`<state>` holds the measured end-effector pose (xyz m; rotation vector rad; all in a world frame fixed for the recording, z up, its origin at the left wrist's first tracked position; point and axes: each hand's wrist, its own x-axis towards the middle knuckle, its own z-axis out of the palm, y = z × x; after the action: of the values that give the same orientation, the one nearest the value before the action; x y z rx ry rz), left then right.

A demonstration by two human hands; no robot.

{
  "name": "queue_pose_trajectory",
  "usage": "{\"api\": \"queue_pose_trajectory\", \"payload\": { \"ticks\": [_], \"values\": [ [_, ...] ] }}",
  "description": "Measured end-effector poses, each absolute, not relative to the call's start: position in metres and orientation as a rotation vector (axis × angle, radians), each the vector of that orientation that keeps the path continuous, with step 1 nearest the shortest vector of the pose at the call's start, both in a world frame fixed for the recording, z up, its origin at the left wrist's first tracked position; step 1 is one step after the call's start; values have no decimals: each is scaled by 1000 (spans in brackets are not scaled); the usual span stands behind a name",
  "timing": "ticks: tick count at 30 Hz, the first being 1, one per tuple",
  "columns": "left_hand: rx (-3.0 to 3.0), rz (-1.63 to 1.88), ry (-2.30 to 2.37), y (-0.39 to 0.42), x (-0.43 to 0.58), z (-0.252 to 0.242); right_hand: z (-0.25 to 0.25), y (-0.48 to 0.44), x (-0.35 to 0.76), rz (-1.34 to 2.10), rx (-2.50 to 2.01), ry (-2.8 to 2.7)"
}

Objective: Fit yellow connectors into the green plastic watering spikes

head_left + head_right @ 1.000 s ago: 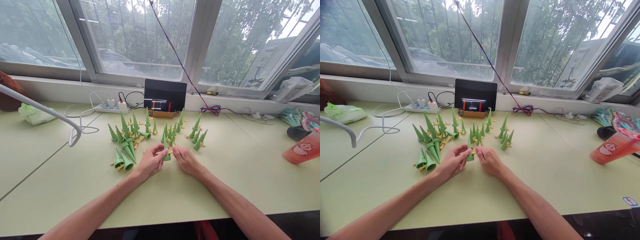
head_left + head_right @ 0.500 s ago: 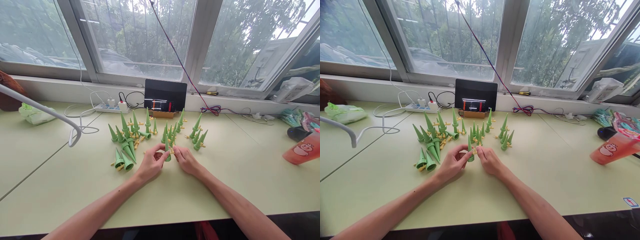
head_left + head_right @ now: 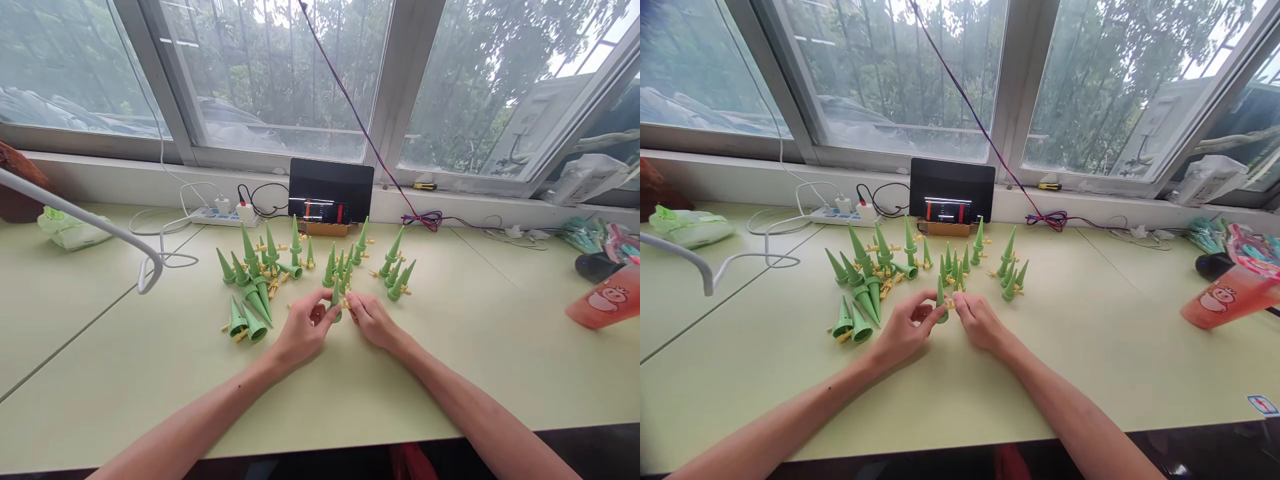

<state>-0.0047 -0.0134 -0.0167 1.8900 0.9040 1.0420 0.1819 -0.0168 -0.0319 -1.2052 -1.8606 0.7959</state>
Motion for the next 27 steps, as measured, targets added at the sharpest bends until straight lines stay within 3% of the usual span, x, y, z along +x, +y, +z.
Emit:
{"api": "queue_pose_trajectory", "payload": {
  "ticks": [27],
  "values": [
    [2040,1052,926,-10,-5,-19,-27,-20,179,789,-1209,-1910]
  ]
}}
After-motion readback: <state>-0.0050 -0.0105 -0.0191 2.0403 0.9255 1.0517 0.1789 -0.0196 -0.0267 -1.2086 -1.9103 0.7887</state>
